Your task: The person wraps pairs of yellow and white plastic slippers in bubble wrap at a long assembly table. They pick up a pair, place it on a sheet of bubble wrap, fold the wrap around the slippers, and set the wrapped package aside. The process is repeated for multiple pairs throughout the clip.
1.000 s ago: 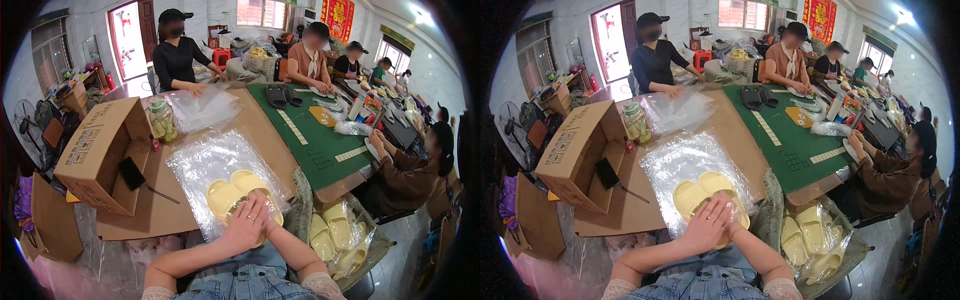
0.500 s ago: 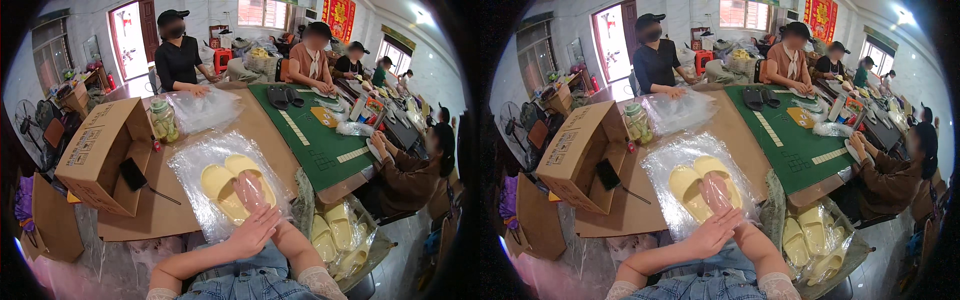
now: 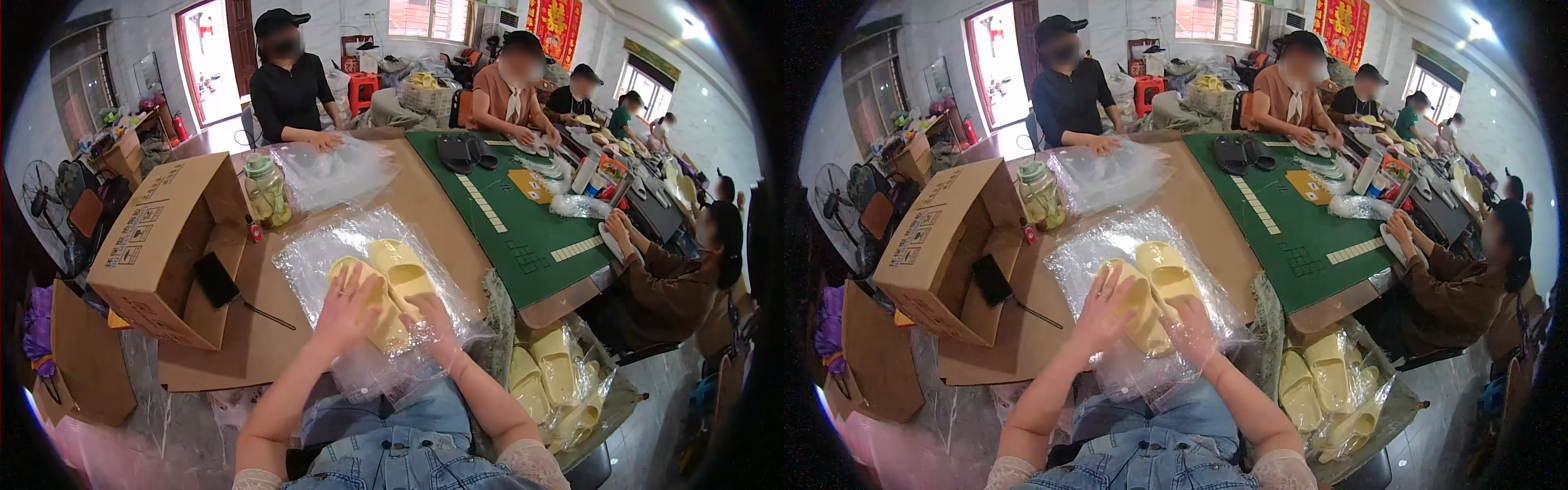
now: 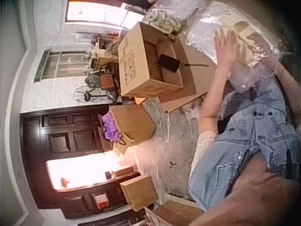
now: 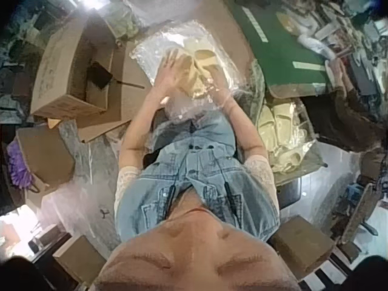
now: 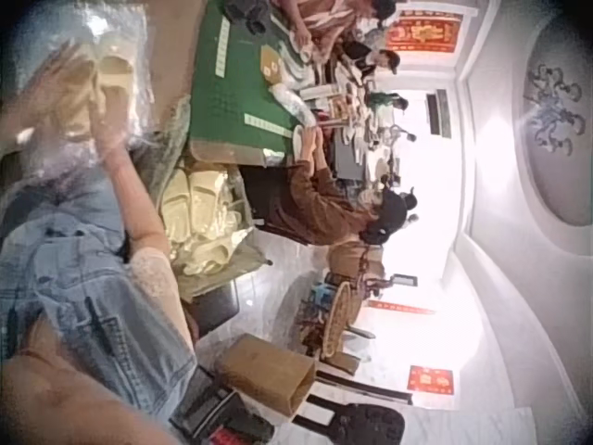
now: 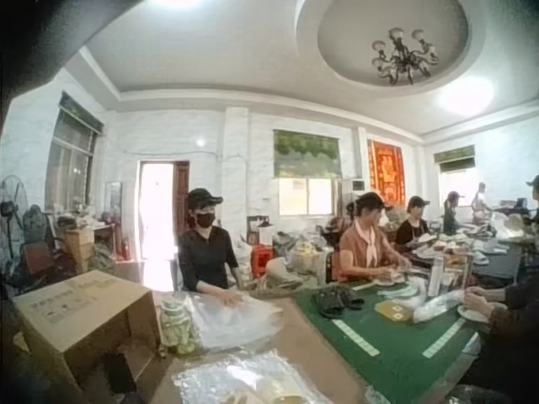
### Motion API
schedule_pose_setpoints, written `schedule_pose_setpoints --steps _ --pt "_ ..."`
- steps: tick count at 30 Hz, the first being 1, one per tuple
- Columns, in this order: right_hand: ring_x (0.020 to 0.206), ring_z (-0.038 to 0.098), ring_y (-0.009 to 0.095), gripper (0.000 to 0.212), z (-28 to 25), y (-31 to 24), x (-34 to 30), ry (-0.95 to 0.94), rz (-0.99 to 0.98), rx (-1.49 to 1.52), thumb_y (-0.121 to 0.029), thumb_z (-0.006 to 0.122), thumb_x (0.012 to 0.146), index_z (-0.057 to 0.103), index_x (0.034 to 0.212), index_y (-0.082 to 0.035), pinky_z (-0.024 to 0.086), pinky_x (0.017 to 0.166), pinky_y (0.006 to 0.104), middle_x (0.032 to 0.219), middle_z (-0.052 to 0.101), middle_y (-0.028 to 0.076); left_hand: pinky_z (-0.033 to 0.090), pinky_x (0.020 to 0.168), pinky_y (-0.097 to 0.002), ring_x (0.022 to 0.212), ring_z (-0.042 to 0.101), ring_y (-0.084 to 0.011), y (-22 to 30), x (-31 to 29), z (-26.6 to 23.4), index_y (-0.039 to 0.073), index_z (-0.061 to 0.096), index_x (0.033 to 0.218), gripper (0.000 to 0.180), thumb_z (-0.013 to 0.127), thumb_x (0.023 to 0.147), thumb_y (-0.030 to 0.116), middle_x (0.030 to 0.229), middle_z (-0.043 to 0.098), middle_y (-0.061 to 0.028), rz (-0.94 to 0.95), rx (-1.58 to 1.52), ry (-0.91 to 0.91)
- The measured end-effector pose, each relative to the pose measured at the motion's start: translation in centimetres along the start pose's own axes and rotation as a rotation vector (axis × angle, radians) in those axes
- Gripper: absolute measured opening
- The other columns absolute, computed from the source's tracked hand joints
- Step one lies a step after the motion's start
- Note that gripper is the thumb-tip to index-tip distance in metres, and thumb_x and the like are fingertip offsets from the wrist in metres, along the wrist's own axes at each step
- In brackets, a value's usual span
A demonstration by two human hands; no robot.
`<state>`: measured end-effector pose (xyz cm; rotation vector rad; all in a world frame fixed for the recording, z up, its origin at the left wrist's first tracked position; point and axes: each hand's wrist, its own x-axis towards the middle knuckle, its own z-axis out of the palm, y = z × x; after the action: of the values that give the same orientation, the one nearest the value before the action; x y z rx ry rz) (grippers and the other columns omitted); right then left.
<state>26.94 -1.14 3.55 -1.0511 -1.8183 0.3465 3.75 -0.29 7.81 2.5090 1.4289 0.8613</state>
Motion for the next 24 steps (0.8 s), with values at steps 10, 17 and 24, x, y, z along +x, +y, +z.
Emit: schedule_pose_setpoints --steps 10,17,24 --pt "0.069 0.052 0.024 0.042 -12.8 0.2 -8.4 0.123 0.215 -0.313 -0.020 0.088 0.071 0.062 0.101 -0.005 0.049 0.067 0.0349 0.086 0.058 0.007 0.026 0.122 -0.0517 0.149 0.026 -0.0482 -6.0 -1.6 5.0 0.016 0.043 0.154 0.063 0.060 0.097 0.035 0.162 0.033 -0.0214 -0.049 -0.103 0.075" --pt "0.073 0.066 0.023 0.010 -14.6 0.8 -3.3 0.237 -0.068 -0.529 -0.005 0.074 0.081 0.068 0.087 -0.009 0.051 0.065 0.0345 0.076 0.062 0.006 0.026 0.121 -0.0517 0.149 0.027 -0.0458 -6.5 -1.7 5.3 0.016 0.043 0.154 0.063 0.060 0.097 0.037 0.162 0.033 -0.0204 -0.045 -0.094 0.082" --pt "0.065 0.056 0.014 0.014 -17.3 3.7 -5.4 0.143 0.384 -0.352 0.005 0.062 0.080 0.063 0.090 -0.005 0.046 0.061 0.0263 0.079 0.057 0.004 0.024 0.121 -0.0560 0.147 0.033 -0.0426 -6.3 -1.8 5.5 0.019 0.042 0.155 0.066 0.057 0.097 0.048 0.163 0.030 -0.0230 -0.140 -0.099 0.007"
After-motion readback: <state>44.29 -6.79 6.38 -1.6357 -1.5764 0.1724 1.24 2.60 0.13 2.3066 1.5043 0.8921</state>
